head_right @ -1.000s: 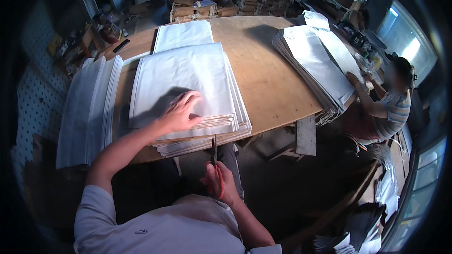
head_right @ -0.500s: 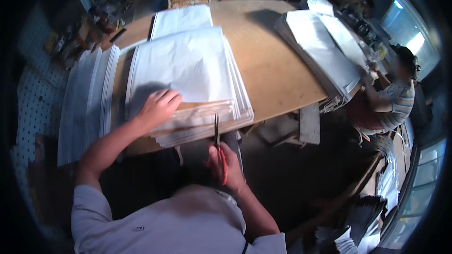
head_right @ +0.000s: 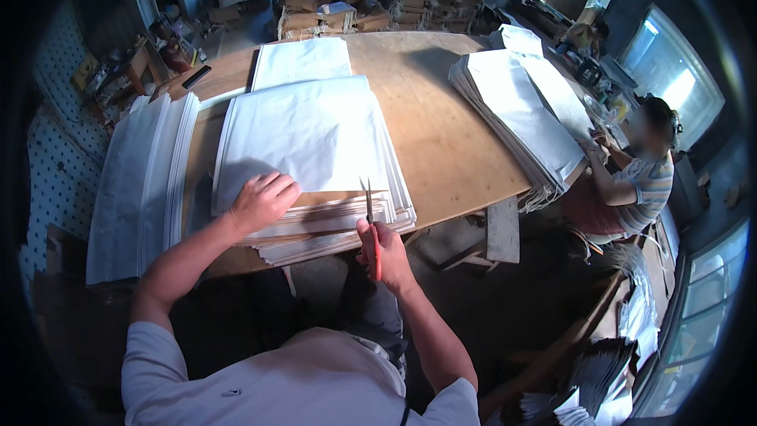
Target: The person uses red-handled scissors to trim the edges of a stack of white fabric pieces on a wooden worktable. They repeatedly align the stack and cut along the side, then move trimmed pieces aside. A second person works at a nearby table in the background.
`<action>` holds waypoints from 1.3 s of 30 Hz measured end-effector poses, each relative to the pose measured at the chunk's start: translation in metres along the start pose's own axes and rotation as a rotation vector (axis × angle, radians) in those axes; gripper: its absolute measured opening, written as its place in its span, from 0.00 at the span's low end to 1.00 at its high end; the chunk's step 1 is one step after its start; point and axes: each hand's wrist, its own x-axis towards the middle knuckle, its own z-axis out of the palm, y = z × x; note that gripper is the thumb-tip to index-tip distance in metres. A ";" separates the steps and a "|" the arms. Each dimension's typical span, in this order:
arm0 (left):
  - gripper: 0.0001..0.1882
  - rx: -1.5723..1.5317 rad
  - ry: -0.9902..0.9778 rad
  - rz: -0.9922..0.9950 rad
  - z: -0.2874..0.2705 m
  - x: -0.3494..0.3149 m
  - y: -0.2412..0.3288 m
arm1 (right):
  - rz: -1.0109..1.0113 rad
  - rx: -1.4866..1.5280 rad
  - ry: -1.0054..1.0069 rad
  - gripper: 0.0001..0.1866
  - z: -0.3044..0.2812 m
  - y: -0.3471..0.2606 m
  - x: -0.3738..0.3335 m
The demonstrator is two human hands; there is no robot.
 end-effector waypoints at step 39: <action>0.08 -0.521 -0.727 -0.103 -0.025 0.002 -0.079 | -0.080 -0.096 -0.270 0.26 0.213 0.014 -0.015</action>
